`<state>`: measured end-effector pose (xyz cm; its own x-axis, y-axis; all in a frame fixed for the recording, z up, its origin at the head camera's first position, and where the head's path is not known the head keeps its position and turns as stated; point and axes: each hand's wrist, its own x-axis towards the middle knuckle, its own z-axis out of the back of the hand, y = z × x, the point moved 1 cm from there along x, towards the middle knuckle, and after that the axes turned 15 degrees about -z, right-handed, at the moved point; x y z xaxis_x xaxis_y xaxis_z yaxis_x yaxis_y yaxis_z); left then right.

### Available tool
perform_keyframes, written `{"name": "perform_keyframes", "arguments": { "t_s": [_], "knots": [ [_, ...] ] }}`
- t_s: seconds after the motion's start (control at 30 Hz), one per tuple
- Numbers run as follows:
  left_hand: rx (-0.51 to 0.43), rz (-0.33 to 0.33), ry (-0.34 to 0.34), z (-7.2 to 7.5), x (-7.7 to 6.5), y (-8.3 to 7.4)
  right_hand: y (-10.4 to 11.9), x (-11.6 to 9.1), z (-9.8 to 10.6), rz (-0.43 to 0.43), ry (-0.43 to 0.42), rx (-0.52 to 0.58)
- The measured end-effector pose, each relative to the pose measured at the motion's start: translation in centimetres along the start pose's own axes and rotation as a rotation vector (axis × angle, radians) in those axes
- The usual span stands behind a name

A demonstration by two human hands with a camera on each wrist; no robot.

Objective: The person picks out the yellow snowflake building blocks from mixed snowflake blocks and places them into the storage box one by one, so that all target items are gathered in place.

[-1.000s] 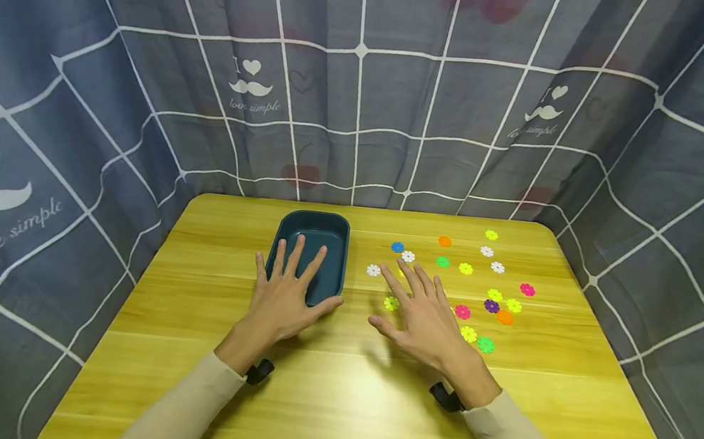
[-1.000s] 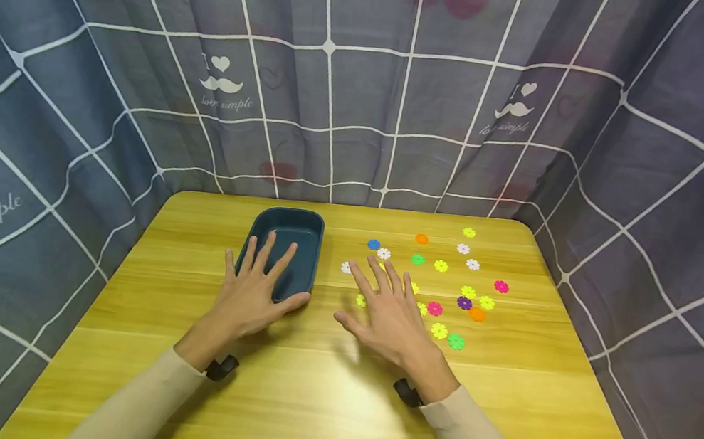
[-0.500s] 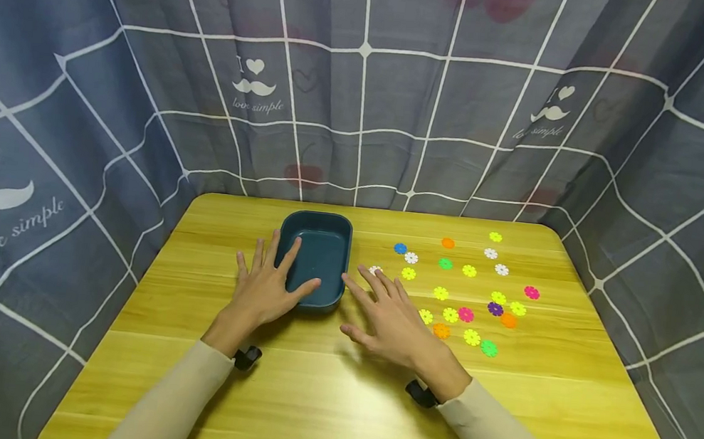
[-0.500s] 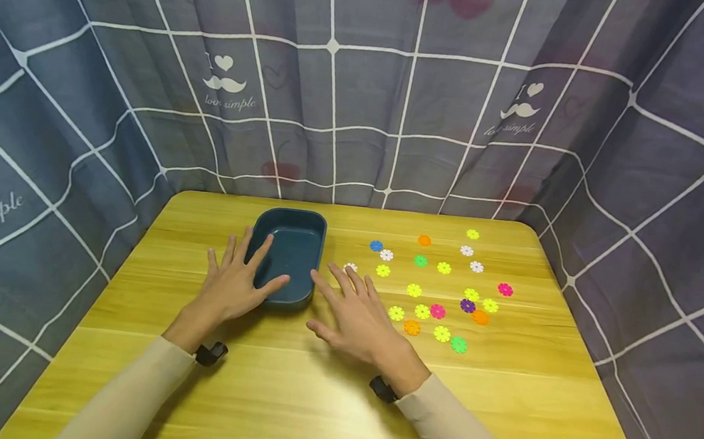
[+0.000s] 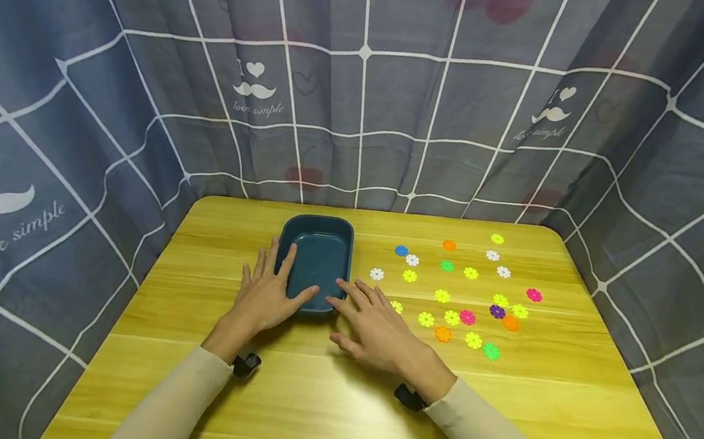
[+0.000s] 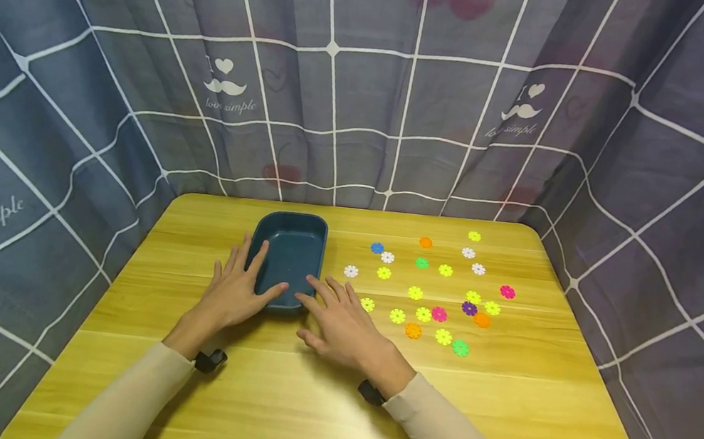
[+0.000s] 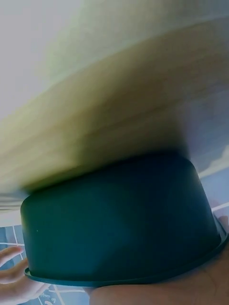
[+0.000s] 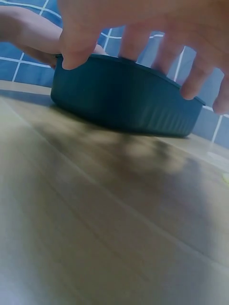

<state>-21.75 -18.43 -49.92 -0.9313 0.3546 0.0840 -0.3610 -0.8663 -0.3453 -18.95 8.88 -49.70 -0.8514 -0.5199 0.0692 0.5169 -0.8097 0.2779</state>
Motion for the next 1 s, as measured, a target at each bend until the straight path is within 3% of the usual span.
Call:
{"name": "perform_keyframes", "arguments": {
  "t_s": [0.3,1.0],
  "knots": [
    [0.019,-0.011,0.013,0.2,-0.9,-1.3,-0.5,-1.1,0.1,0.033,-0.041,0.012],
    [-0.009,0.002,0.019,-0.6,-2.6,-3.3,-0.6,-3.8,0.7,0.036,0.019,0.028]
  ]
}}
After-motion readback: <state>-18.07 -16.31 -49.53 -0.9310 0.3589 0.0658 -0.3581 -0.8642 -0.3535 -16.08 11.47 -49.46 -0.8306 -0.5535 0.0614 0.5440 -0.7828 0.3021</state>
